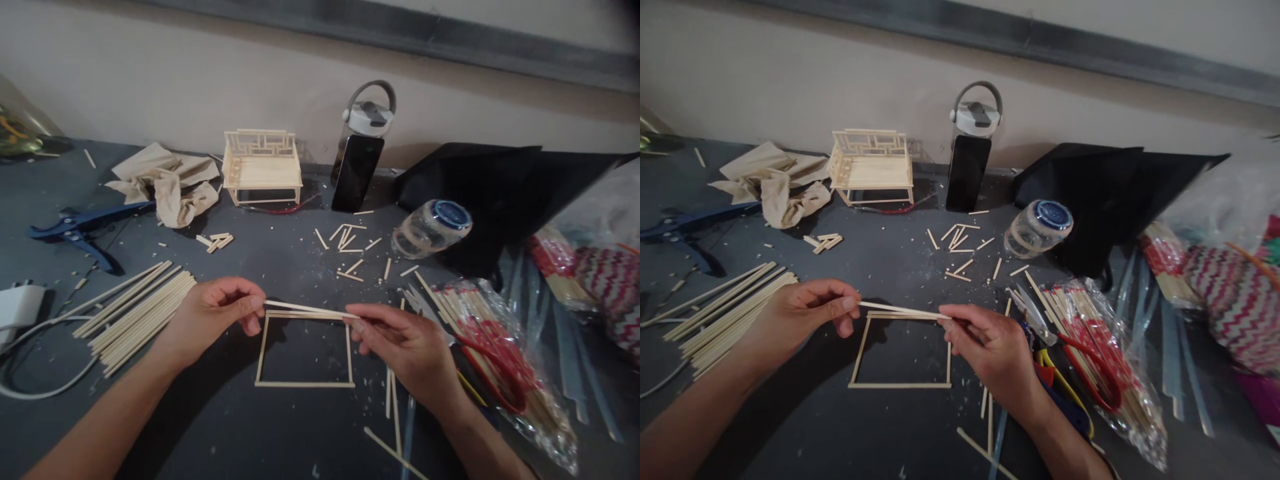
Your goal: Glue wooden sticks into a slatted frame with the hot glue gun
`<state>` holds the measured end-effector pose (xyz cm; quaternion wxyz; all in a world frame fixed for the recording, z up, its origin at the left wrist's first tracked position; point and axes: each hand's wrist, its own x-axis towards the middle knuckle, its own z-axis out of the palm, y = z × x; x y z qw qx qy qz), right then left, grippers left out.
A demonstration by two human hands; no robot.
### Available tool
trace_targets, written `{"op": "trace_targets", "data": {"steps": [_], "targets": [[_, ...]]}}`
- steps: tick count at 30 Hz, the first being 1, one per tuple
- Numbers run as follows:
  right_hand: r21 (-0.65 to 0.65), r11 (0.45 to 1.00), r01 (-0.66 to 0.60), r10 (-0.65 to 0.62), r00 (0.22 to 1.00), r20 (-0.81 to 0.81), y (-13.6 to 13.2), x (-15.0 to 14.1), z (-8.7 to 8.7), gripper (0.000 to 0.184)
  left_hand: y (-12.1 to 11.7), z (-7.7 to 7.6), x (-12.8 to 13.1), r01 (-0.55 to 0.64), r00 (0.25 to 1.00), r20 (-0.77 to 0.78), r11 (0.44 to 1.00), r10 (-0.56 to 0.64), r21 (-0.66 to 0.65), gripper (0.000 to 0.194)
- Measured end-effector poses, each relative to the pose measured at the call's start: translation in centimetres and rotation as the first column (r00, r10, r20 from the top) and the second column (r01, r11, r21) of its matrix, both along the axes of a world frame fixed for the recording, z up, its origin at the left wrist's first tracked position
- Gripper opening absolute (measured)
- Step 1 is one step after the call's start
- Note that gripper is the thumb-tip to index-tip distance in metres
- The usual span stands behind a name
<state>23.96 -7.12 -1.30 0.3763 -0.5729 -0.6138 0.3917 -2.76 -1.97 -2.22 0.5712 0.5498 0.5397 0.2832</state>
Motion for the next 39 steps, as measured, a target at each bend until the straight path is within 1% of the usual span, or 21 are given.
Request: {"op": "trace_targets", "data": {"steps": [3, 6, 8, 10, 15, 17, 19, 21, 23, 26, 28, 30, 33, 37, 39], "targets": [[0.125, 0.992, -0.002, -0.022, 0.981, 0.193, -0.1, 0.1, -0.1, 0.016, 0.0, -0.1, 0.1, 0.052, 0.998, -0.038, 0.999, -0.053, -0.010, 0.023], [0.221, 0.975, 0.002, -0.076, 0.941, 0.331, 0.0, 0.3, -0.4, 0.015, 0.0, -0.2, 0.0, 0.114, 0.982, -0.157, 0.993, -0.109, 0.023, 0.025], [0.234, 0.972, 0.016, -0.105, 0.921, 0.375, 0.1, 0.3, -0.5, 0.012, 0.0, -0.2, -0.2, 0.156, 0.958, -0.249, 0.986, -0.138, 0.055, 0.026], [0.235, 0.972, 0.013, -0.107, 0.913, 0.394, 0.2, 0.3, -0.5, 0.011, 0.0, 0.1, -0.3, 0.196, 0.934, -0.318, 0.977, -0.161, 0.081, 0.026], [0.276, 0.960, -0.037, -0.081, 0.910, 0.407, 0.0, 0.0, 0.2, 0.012, -1.2, 1.5, -0.3, 0.270, 0.888, -0.423, 0.949, -0.181, 0.161, 0.023], [0.250, 0.968, -0.034, -0.073, 0.910, 0.407, -0.3, 0.0, 0.5, 0.013, -2.1, 1.8, -0.4, 0.313, 0.863, -0.469, 0.927, -0.186, 0.208, 0.019], [0.185, 0.982, -0.032, -0.045, 0.918, 0.395, -0.7, 0.1, 0.8, 0.013, -3.1, 1.9, -0.6, 0.334, 0.849, -0.506, 0.896, -0.152, 0.291, 0.016], [0.106, 0.994, -0.037, -0.003, 0.936, 0.352, -1.2, 0.2, 0.9, 0.014, -3.8, 1.6, -0.7, 0.325, 0.852, -0.514, 0.869, -0.098, 0.372, 0.016], [0.033, 0.999, -0.041, 0.029, 0.952, 0.304, -1.6, 0.4, 0.9, 0.014, -4.3, 1.4, -0.8, 0.292, 0.870, -0.489, 0.870, -0.069, 0.397, 0.017], [-0.031, 0.999, -0.023, 0.030, 0.962, 0.272, -2.4, 0.6, 0.9, 0.016, -4.8, 1.3, -0.5, 0.213, 0.909, -0.413, 0.915, -0.057, 0.343, 0.016], [-0.047, 0.999, 0.006, 0.006, 0.966, 0.257, -3.0, 0.6, 0.8, 0.017, -5.1, 1.4, -0.2, 0.156, 0.938, -0.344, 0.948, -0.054, 0.277, 0.016], [-0.062, 0.997, 0.036, -0.020, 0.971, 0.238, -3.6, 0.6, 0.6, 0.017, -5.6, 1.7, 0.0, 0.130, 0.960, -0.270, 0.969, -0.071, 0.209, 0.015], [-0.076, 0.994, 0.072, -0.056, 0.978, 0.200, -4.3, 0.5, 0.4, 0.018, -6.5, 2.2, 0.1, 0.151, 0.967, -0.228, 0.974, -0.111, 0.168, 0.012], [-0.147, 0.986, 0.082, -0.057, 0.984, 0.168, -5.4, 0.4, 0.5, 0.018, -7.8, 2.3, -0.2, 0.245, 0.931, -0.323, 0.947, -0.171, 0.205, 0.014], [-0.188, 0.980, 0.068, -0.041, 0.989, 0.143, -6.0, 0.4, 0.5, 0.018, -8.5, 2.1, -0.3, 0.259, 0.923, -0.343, 0.940, -0.174, 0.221, 0.017]]}}
